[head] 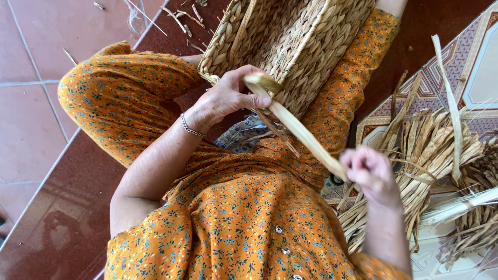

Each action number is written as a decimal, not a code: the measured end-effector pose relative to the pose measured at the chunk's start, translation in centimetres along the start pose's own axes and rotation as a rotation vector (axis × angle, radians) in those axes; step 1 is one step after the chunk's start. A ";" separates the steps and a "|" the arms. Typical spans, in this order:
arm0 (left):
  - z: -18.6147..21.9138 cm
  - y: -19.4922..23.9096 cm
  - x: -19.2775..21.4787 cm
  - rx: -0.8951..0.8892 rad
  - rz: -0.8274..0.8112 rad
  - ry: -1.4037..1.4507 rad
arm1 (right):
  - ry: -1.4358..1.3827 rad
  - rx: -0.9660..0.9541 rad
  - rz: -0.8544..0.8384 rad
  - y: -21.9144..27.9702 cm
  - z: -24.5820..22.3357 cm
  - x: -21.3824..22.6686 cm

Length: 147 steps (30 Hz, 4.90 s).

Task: The person weaves a basket by hand, interlacing dried palm strips into the basket's frame. They repeatedly pull and tuck strips through the existing weave to build up the basket's sides.

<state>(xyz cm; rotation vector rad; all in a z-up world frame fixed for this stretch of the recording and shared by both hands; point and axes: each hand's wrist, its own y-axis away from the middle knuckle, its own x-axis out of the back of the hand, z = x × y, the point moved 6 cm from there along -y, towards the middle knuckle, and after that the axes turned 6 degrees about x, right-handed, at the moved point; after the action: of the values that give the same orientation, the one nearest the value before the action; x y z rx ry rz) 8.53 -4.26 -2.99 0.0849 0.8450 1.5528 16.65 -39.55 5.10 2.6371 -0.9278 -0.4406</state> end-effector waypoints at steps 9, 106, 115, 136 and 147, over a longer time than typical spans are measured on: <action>1.7 0.9 -0.4 -0.188 0.030 -0.219 | 0.744 -0.282 -0.082 5.7 4.4 -0.8; 5.5 4.8 -3.5 -0.406 0.061 -0.941 | 0.389 0.468 0.104 -13.8 -7.4 -2.7; 6.3 0.4 -4.4 -0.302 -0.025 -0.623 | 0.444 0.529 0.153 -16.3 -7.2 1.2; 13.3 -10.7 -6.9 -0.154 -0.206 -0.048 | 0.326 0.482 0.475 -16.5 -6.1 0.3; 12.9 -12.8 -7.3 -0.050 -0.209 -0.045 | 0.341 0.430 0.545 -15.9 -6.8 -0.8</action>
<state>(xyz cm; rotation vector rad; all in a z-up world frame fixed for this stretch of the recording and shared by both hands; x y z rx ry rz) 27.27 -5.83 2.42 -0.0051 0.7549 1.3693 27.43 -25.96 5.26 2.5186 -1.6823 0.3660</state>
